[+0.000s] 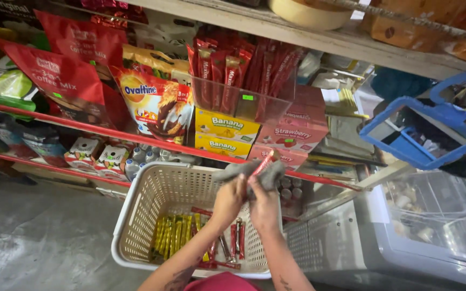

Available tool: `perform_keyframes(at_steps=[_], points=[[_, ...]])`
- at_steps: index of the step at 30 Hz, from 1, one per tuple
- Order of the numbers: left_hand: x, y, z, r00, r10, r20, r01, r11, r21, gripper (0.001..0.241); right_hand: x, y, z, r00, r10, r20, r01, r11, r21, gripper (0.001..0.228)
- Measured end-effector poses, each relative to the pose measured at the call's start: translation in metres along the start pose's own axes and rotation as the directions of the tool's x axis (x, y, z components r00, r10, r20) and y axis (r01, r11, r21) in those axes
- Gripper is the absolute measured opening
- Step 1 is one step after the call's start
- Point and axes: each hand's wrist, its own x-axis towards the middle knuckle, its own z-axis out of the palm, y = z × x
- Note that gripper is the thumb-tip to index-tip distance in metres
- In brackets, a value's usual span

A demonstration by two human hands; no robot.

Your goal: Wiping individual instant coffee packets with a cloth and placing them into a shopping basket.

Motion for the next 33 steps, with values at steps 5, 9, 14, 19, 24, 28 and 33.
perform_keyframes(at_steps=[5, 9, 14, 19, 24, 28, 33], points=[[-0.010, -0.005, 0.016, 0.989, -0.019, 0.147, 0.008, 0.997, 0.074, 0.060, 0.041, 0.011, -0.016, 0.924, 0.305, -0.232, -0.095, 0.768, 0.633, 0.048], [-0.013, 0.020, 0.007, 0.989, -0.046, 0.138, 0.040, 0.998, 0.048, 0.060, 0.041, 0.045, -0.013, 0.911, 0.300, -0.284, -0.123, 0.853, 0.508, 0.059], [0.007, 0.010, -0.008, 0.986, 0.088, 0.142, -0.113, 0.977, 0.179, 0.048, 0.002, 0.019, 0.003, 0.999, 0.012, -0.033, -0.012, 1.000, 0.013, 0.065], [0.011, 0.026, -0.028, 0.842, 0.539, 0.021, -0.533, 0.826, 0.183, 0.022, 0.024, -0.006, -0.039, 0.921, -0.379, 0.092, 0.390, 0.894, -0.219, 0.039], [0.005, 0.089, -0.044, 0.701, 0.698, -0.144, -0.701, 0.712, 0.040, 0.039, 0.031, -0.062, -0.050, 0.779, -0.618, 0.104, 0.626, 0.759, -0.181, 0.045], [0.030, 0.146, -0.056, 0.485, 0.830, -0.275, -0.772, 0.554, 0.311, 0.026, 0.072, -0.095, -0.051, 0.598, -0.790, -0.136, 0.696, 0.596, -0.400, 0.029], [0.090, 0.181, -0.076, 0.275, 0.909, -0.314, -0.751, 0.407, 0.520, 0.021, 0.123, -0.150, -0.035, 0.564, -0.811, -0.157, 0.698, 0.570, -0.434, 0.026]])
